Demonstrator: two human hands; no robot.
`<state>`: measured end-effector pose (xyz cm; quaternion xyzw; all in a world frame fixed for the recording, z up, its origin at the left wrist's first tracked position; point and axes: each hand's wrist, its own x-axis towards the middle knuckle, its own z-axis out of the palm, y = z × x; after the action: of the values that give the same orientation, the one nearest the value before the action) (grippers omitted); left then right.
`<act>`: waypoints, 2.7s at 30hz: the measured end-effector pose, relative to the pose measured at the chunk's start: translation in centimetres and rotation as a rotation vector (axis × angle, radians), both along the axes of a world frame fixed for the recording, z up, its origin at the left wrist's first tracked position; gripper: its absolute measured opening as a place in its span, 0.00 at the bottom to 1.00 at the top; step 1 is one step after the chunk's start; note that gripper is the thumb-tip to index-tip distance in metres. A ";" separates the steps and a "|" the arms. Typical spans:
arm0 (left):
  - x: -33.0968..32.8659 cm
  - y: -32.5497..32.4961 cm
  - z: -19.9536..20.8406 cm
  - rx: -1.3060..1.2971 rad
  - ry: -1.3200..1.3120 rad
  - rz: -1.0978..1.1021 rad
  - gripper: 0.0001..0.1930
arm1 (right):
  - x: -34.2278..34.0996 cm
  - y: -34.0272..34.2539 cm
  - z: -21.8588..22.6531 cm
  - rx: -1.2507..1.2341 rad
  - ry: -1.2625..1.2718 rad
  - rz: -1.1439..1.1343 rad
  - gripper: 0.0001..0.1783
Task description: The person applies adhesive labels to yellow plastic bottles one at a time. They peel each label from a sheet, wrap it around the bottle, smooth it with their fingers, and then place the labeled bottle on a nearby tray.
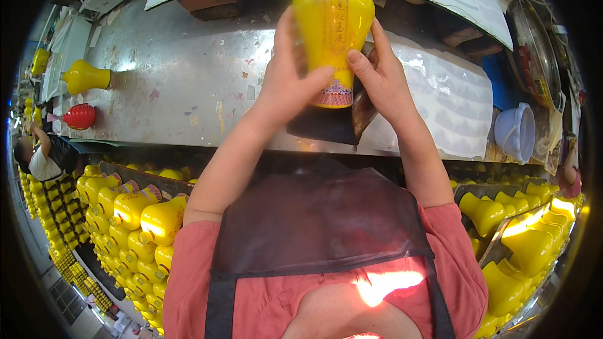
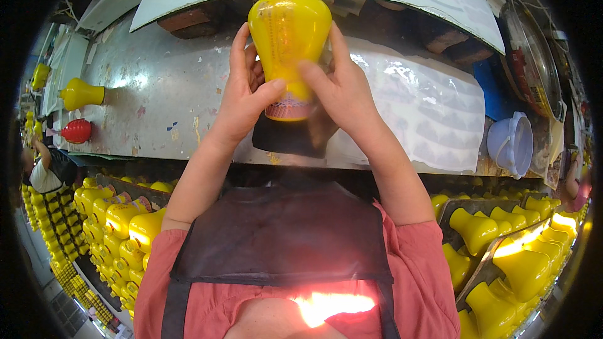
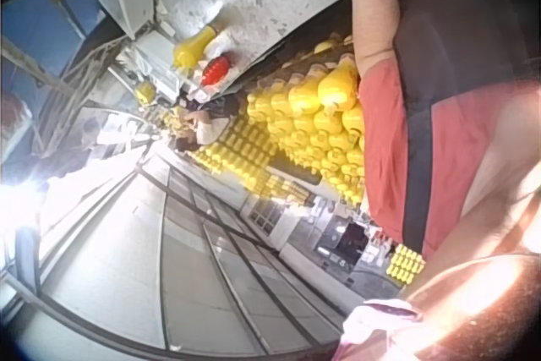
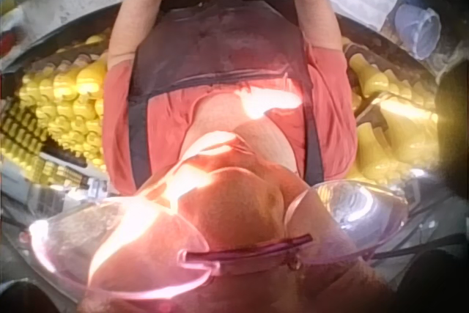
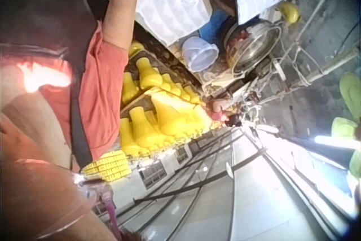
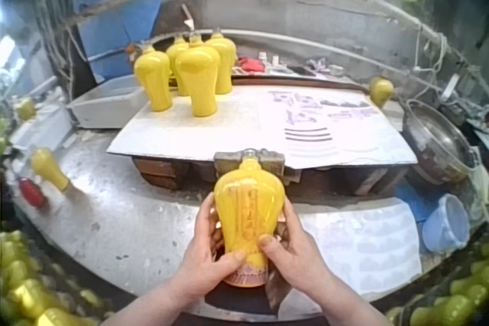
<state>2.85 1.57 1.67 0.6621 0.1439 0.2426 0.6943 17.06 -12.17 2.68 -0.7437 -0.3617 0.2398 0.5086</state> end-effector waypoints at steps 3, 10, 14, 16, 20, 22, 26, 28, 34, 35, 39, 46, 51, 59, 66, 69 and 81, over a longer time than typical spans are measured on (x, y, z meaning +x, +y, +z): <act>-0.1 0.2 -0.3 -0.072 -0.029 0.003 0.49 | 0.0 0.1 -0.1 0.044 0.018 -0.023 0.46; 0.6 0.0 -1.2 0.003 -0.043 0.047 0.42 | 0.0 0.1 -0.5 0.005 -0.006 -0.023 0.46; 0.7 0.0 -1.0 -0.001 -0.036 0.060 0.42 | -0.1 0.2 -0.6 0.028 0.011 -0.022 0.47; 0.7 0.0 -0.9 -0.019 -0.047 0.051 0.42 | -0.2 0.2 -0.6 0.048 0.009 -0.025 0.47; 0.6 0.0 -0.7 -0.102 -0.057 0.037 0.44 | -0.3 0.2 -0.3 0.024 0.000 -0.025 0.48; 0.6 0.0 -0.7 -0.071 -0.055 0.038 0.42 | -0.3 0.0 -0.1 -0.002 0.006 -0.021 0.48; 0.5 0.2 -0.7 -0.072 -0.042 0.037 0.42 | -0.4 -0.2 0.0 0.004 0.025 -0.009 0.49; 0.4 0.2 -0.7 -0.073 -0.033 0.030 0.41 | -0.2 -0.3 0.0 -0.005 0.025 -0.004 0.49; 0.9 1.0 -0.2 0.259 0.000 0.219 0.40 | 1.6 0.1 1.5 0.030 0.080 -0.112 0.41; 1.1 1.5 0.0 0.425 0.006 0.229 0.40 | 2.0 0.4 1.9 0.047 -0.011 -0.126 0.40; 1.4 2.2 0.7 0.811 0.059 0.238 0.40 | 2.7 2.0 3.4 0.056 -0.162 -0.159 0.36; 2.5 1.8 1.6 0.929 0.173 0.227 0.39 | 2.6 4.2 4.1 0.024 -0.216 -0.107 0.34; 2.5 1.8 2.2 0.942 0.170 0.208 0.39 | 2.5 4.0 3.7 0.103 -0.117 -0.083 0.33; 2.6 1.8 2.4 0.986 0.179 0.208 0.41 | 2.5 3.8 4.6 0.063 -0.052 -0.093 0.32; 2.7 1.9 2.3 0.980 0.161 0.205 0.44 | 3.3 5.2 6.6 -0.186 -0.216 -0.127 0.37; 2.8 1.9 2.3 0.994 0.167 0.203 0.44 | 3.2 5.3 6.6 -0.150 -0.206 -0.134 0.37; 2.9 1.6 2.1 1.011 0.172 0.215 0.45 | 2.8 5.0 5.5 -0.051 -0.090 -0.167 0.33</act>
<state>5.71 3.20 3.81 0.9136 0.1324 0.2964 0.2450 19.90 -7.16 8.20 -0.7939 -0.3146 0.1720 0.4911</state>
